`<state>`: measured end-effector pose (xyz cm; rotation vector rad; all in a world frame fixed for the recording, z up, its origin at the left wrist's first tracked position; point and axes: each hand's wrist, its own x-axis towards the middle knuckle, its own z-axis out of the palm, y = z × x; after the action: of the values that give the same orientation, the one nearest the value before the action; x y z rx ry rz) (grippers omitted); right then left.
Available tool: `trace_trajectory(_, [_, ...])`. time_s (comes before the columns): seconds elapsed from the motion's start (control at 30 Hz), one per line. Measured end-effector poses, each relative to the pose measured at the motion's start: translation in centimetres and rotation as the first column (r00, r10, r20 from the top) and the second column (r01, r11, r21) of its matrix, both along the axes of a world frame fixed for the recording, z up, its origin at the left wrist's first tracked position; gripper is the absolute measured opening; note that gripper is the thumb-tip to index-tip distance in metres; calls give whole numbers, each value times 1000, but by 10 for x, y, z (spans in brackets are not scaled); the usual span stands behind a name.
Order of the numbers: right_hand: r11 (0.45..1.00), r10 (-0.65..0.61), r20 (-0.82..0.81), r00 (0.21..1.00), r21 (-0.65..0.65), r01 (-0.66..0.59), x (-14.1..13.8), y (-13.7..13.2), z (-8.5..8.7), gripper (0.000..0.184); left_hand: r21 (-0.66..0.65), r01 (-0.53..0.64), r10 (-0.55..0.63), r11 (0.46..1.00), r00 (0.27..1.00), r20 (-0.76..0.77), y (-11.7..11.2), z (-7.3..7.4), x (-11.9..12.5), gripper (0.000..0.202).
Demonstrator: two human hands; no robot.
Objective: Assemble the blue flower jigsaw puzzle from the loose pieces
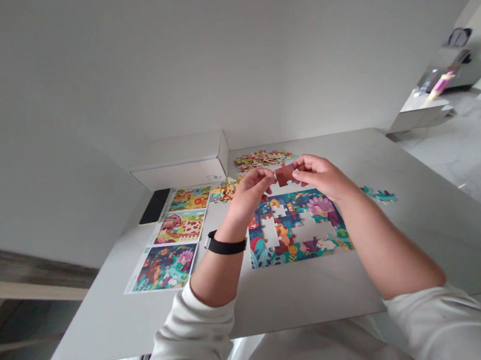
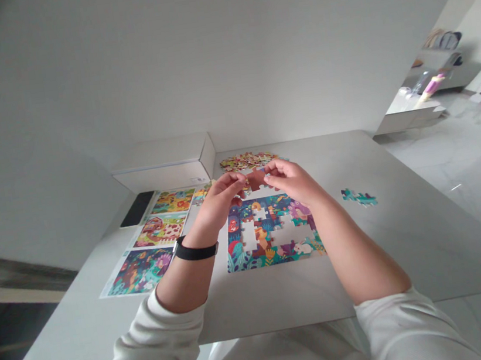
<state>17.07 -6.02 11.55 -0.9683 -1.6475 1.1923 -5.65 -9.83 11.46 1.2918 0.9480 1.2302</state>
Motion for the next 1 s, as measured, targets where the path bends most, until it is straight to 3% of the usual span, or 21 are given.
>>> trace_trajectory(0.47, [1000, 23, 16, 1000, 12, -23, -2, -4, 3, 31, -49, 20, -21, 999, 1000, -13, 0, -1, 0, 27])
trace_trajectory(1.0, [1000, 15, 28, 1000, 14, -16, -3, -3, 0, 29, -60, -68, 72, 996, 995, 63, 5, -2, -5, 30])
